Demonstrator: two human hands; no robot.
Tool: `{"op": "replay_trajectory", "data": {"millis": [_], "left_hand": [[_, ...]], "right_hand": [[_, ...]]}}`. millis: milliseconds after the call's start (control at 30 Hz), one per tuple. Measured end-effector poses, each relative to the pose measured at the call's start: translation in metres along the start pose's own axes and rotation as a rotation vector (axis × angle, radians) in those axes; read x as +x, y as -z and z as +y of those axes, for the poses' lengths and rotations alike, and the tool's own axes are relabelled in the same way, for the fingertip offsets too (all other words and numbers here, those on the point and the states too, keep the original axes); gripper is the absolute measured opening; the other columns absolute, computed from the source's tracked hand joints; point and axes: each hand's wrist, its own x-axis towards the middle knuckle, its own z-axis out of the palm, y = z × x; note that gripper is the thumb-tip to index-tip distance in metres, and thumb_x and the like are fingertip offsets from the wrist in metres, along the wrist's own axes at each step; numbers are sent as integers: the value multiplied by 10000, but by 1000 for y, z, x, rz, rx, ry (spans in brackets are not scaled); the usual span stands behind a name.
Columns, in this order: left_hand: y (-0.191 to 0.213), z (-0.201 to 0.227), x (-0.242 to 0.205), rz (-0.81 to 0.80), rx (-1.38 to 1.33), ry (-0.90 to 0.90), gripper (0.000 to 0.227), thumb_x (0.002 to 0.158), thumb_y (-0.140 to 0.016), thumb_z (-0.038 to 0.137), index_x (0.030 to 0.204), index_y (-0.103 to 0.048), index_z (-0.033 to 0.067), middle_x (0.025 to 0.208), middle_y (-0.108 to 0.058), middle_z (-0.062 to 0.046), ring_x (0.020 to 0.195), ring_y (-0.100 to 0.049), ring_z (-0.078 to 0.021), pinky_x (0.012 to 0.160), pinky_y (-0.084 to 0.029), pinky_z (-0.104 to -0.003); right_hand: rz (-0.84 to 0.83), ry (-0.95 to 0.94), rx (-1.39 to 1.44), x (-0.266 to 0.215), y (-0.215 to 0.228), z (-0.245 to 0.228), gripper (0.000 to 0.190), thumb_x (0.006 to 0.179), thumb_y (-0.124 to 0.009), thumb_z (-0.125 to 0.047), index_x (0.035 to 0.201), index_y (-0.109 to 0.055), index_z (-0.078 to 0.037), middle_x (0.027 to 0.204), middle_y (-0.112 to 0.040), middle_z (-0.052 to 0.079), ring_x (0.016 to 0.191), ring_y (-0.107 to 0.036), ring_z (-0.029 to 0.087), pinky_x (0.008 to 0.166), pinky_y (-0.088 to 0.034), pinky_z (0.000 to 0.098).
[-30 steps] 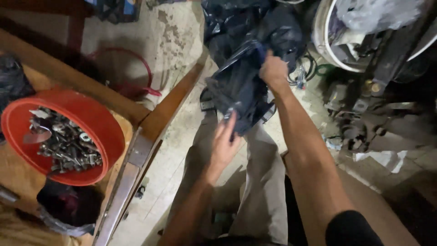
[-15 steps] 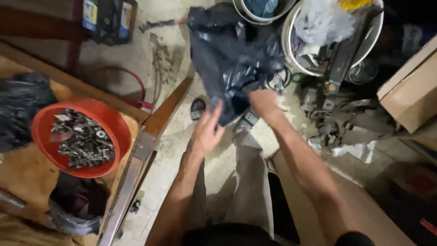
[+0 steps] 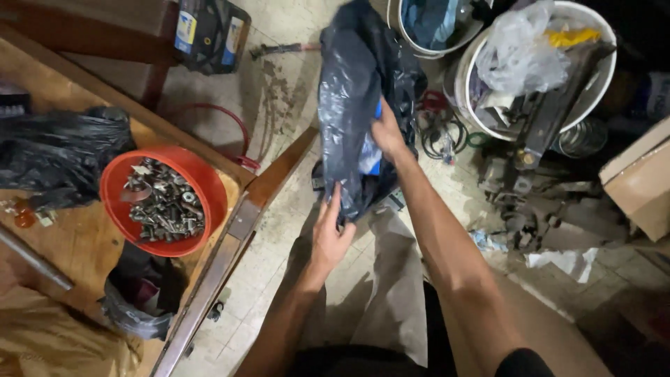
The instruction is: The person organizes various items on a cluttered workbench. They open a small blue box, remove small metal parts, and place them into a red bucket. They also handle a black bag, a pink plastic bag, and a white cloth, moving them around the workspace.
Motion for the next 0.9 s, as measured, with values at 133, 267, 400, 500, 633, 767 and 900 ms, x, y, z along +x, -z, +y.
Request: {"op": "replay_trajectory", "data": {"millis": [133, 267, 400, 500, 633, 767, 900], "left_hand": [[-1, -5, 2, -45, 79, -150, 796, 828, -600, 67, 1593, -426, 203, 1545, -442, -288, 1284, -563, -471, 904, -567, -477], [7, 2, 15, -19, 89, -129, 809, 821, -635, 62, 1591, -409, 155, 1546, -422, -313, 1298, -534, -497, 918, -575, -493], [22, -8, 17, 35, -56, -96, 818, 851, -615, 72, 1620, -339, 111, 1575, -363, -339, 1413, -423, -481, 1136, -388, -533], [30, -3, 12, 11, -25, -107, 851, 830, -599, 19, 1627, -306, 65, 1536, -381, -396, 1397, -388, -554, 1163, -310, -583], [34, 11, 4, 22, -53, -197, 802, 820, -591, -28, 1590, -368, 21, 1532, -421, -351, 1361, -469, -521, 1074, -440, -535], [22, -17, -9, -24, 68, -235, 747, 839, -619, 35, 1563, -439, 58, 1516, -472, -294, 1296, -549, -475, 922, -553, -461], [28, -20, -10, -9, 198, -205, 718, 847, -649, 138, 1544, -481, 106, 1449, -538, -289, 1200, -616, -462, 797, -596, -477]], "right_hand": [[-95, -236, -1, -42, -17, 83, 671, 839, -568, 7, 1502, -465, 18, 1407, -532, 322, 1342, -471, 463, 1149, -377, 562], [-183, -549, -11, -53, -10, 167, 615, 823, -650, -85, 1432, -581, -27, 1259, -665, 271, 1194, -640, 431, 1048, -509, 506], [-39, -451, -178, -28, -21, 179, 579, 795, -748, -168, 1350, -617, -64, 1153, -682, 250, 1148, -660, 409, 904, -526, 526], [216, -451, -144, 1, -31, 146, 545, 880, -572, -73, 1422, -565, -129, 1186, -673, 218, 1160, -660, 351, 930, -514, 464], [249, 34, -156, 17, -29, 115, 577, 1006, -558, -241, 1548, -429, -91, 1508, -513, 231, 1434, -449, 360, 1225, -353, 480], [237, 246, -158, 21, -29, 43, 588, 1046, -463, -416, 1540, -402, -102, 1481, -526, 256, 1401, -481, 420, 1205, -370, 547], [75, 65, -210, 32, -28, 61, 784, 995, -608, -435, 1583, -220, -90, 1575, -353, 248, 1478, -348, 400, 1266, -273, 512]]}}
